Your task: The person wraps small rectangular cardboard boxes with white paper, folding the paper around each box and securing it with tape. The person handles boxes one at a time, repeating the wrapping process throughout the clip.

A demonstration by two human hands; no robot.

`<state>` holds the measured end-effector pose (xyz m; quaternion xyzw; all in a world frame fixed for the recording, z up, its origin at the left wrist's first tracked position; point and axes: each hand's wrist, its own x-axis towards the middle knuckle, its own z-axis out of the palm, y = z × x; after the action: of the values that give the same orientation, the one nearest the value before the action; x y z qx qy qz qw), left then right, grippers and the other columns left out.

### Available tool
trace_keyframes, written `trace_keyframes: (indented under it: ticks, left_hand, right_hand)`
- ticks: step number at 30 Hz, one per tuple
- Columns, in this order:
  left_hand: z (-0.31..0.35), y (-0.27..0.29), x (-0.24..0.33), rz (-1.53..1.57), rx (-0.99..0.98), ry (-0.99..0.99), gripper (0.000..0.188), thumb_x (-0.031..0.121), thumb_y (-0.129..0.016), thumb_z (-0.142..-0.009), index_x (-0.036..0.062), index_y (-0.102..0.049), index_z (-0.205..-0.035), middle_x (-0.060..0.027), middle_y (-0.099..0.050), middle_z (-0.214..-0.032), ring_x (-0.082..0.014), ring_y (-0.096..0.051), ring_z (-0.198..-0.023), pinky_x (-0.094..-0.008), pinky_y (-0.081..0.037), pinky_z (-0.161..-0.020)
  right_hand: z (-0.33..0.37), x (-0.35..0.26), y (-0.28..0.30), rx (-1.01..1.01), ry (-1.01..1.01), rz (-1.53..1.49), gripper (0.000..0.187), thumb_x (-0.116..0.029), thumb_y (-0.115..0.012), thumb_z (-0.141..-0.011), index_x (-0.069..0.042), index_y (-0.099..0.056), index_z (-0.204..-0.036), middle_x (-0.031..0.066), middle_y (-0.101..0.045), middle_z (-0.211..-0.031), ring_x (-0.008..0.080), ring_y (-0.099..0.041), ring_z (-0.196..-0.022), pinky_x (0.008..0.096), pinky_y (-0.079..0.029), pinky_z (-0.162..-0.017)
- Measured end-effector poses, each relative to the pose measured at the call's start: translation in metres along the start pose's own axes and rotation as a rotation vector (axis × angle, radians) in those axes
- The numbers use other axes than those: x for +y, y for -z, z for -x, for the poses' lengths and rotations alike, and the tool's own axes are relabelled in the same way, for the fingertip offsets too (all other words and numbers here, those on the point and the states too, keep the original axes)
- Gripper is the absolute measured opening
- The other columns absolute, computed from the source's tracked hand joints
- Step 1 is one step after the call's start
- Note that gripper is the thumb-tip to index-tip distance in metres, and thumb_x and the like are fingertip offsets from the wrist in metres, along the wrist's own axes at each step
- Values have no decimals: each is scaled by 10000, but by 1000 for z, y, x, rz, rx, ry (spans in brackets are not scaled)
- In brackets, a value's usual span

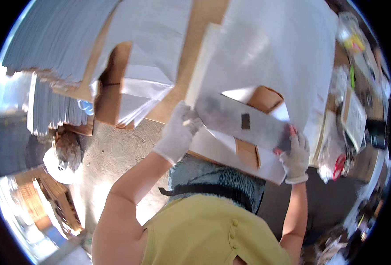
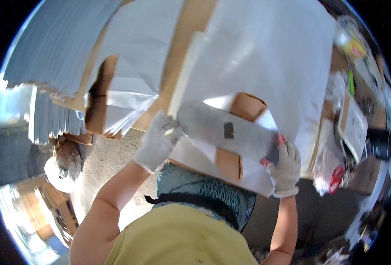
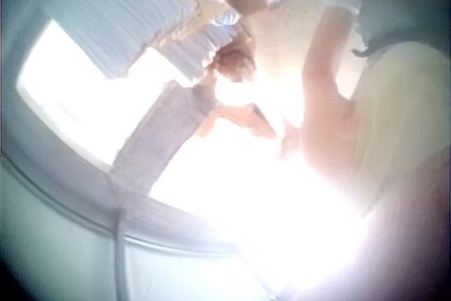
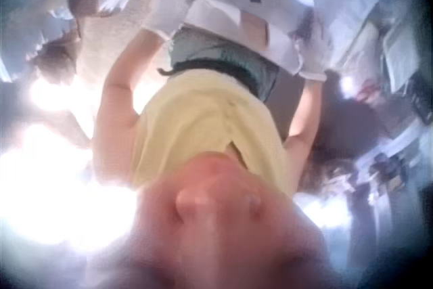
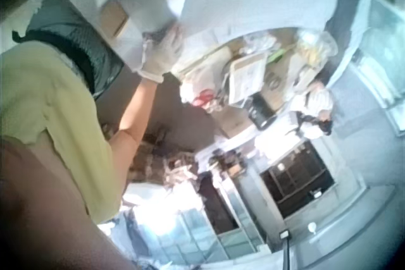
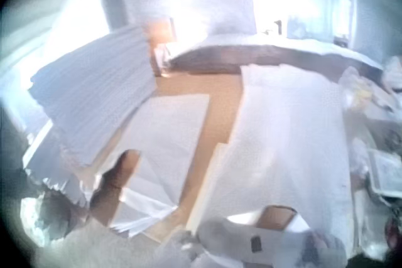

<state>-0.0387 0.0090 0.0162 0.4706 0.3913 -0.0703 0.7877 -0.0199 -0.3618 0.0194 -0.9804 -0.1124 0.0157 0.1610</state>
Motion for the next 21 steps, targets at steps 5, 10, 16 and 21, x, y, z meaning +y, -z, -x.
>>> trace_keyframes:
  ticks: [5, 10, 16, 21]
  left_hand:
    - [-52, -4, 4, -689, -146, -333, 431, 388, -584, -1044, 43, -622, -1300, -94, -701, -1114, -191, -677, -939, -324, -580, -794]
    - [-46, 21, 81, -533, 269, -892, 154, 169, -674, -996, 56, -766, -1048, -124, -759, -958, -170, -722, -895, -381, -599, -737]
    - [-41, 143, 221, -545, 771, -858, 386, 352, -710, -988, -25, -769, -1040, -118, -778, -902, -193, -698, -809, -383, -548, -732]
    - [-97, 240, 259, -796, 904, -767, 495, 436, -641, -982, -38, -746, -1078, -209, -760, -985, -300, -710, -877, -430, -536, -819]
  right_hand:
    - [-20, 68, -34, 65, -218, -580, 582, -243, -849, -860, -1, -635, -1344, 80, -674, -1197, 224, -626, -1117, 352, -509, -982]
    - [-43, 117, -4, 375, -366, -999, 352, -128, -612, -1050, 57, -615, -1349, 75, -671, -1245, 164, -638, -1110, 309, -519, -966]
    - [-45, 92, 29, 429, -359, -593, 399, -89, -557, -1073, 22, -533, -1455, 127, -609, -1394, 210, -604, -1243, 325, -473, -1070]
    - [-22, 85, 19, 340, -265, -396, 439, -15, -628, -983, -7, -571, -1418, 133, -630, -1345, 257, -612, -1220, 374, -481, -1041]
